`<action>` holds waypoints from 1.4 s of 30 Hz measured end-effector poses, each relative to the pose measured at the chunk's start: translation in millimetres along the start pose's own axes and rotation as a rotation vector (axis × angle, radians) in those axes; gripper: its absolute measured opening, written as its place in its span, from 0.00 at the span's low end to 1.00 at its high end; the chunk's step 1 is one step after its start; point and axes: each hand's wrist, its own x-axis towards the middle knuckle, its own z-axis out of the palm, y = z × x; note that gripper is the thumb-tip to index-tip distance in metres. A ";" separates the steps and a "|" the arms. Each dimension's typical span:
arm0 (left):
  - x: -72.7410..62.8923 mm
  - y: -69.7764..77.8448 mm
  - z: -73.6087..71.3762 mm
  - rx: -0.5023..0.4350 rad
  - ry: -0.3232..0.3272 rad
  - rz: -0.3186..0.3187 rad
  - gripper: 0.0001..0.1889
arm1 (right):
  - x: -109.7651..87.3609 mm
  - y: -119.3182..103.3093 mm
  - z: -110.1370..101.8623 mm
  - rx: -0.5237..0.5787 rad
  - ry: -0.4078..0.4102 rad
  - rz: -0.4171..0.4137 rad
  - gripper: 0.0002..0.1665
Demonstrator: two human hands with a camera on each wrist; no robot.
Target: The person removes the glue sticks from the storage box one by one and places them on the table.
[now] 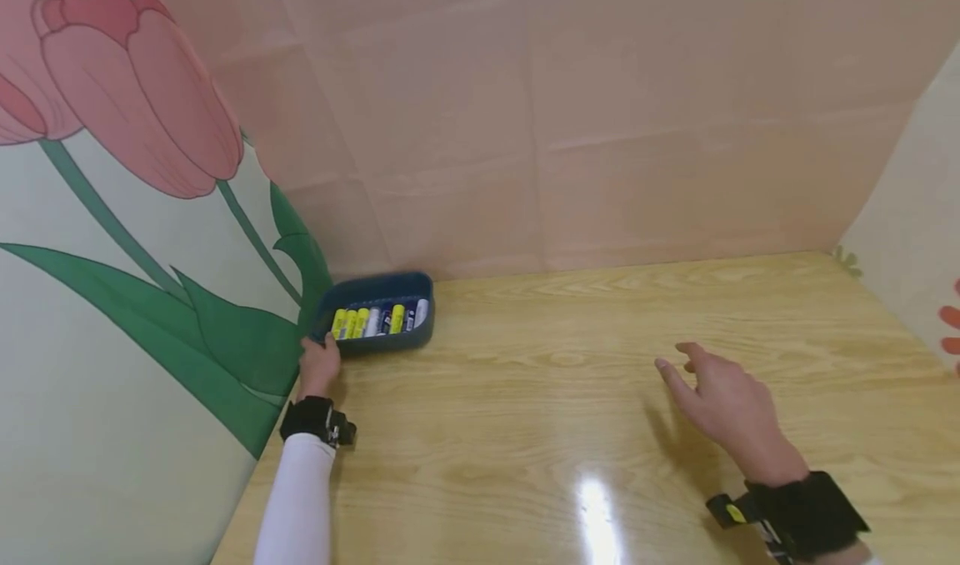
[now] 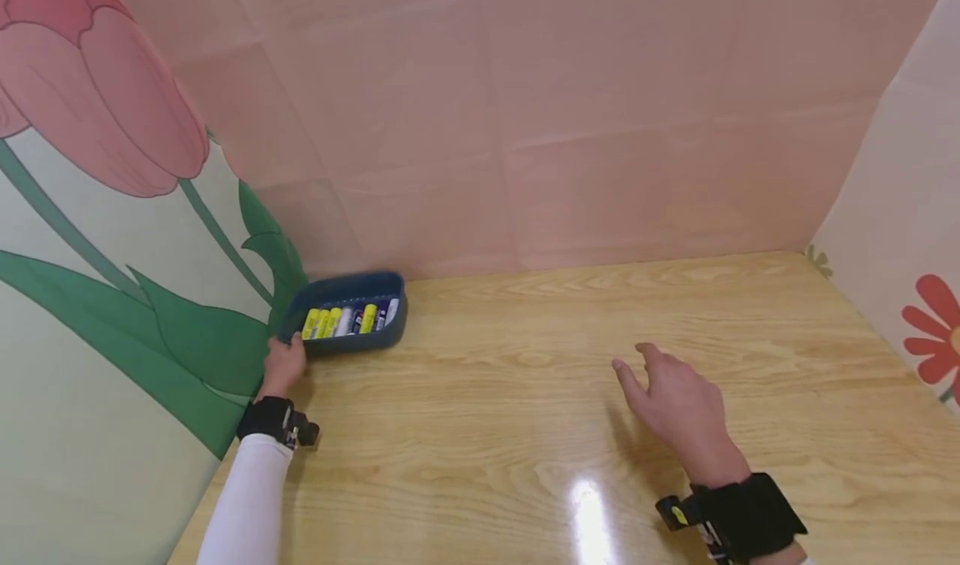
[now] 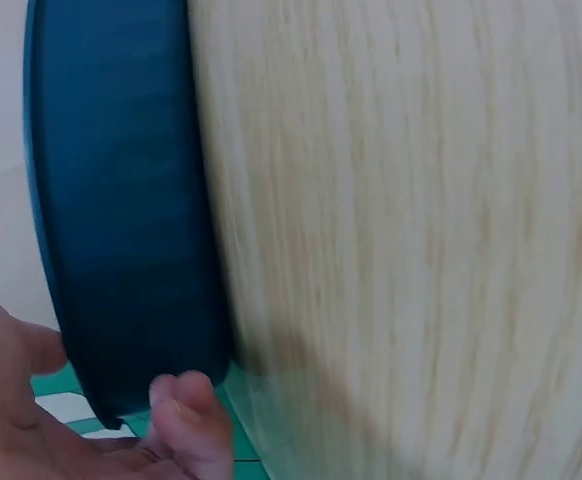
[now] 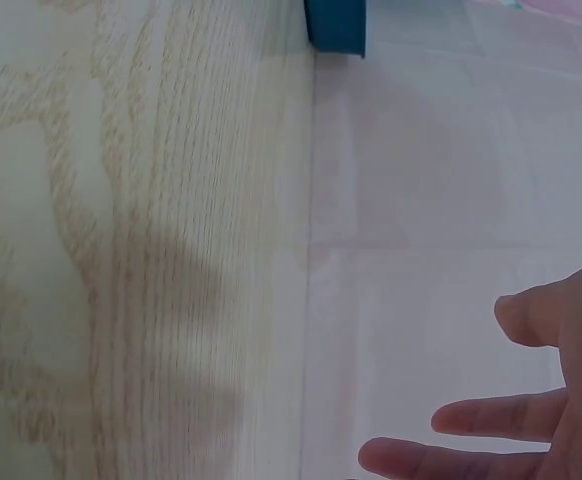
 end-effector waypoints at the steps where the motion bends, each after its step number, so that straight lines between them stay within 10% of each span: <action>1: 0.3 -1.5 -0.7 -0.019 0.003 0.003 0.37 | 0.2 -0.5 0.7 0.003 0.000 -0.002 0.45; 7: 4.4 -7.3 1.3 -0.198 0.011 0.022 0.35 | 0.8 1.5 1.7 0.011 0.017 -0.016 0.44; 22: 19.3 11.2 14.3 -0.524 -0.125 -0.164 0.32 | -8.4 9.1 1.1 0.014 0.040 -0.010 0.42; 42: 14.0 -1.1 15.1 -0.435 -0.078 -0.095 0.18 | -7.7 7.1 3.9 -0.005 0.054 -0.006 0.39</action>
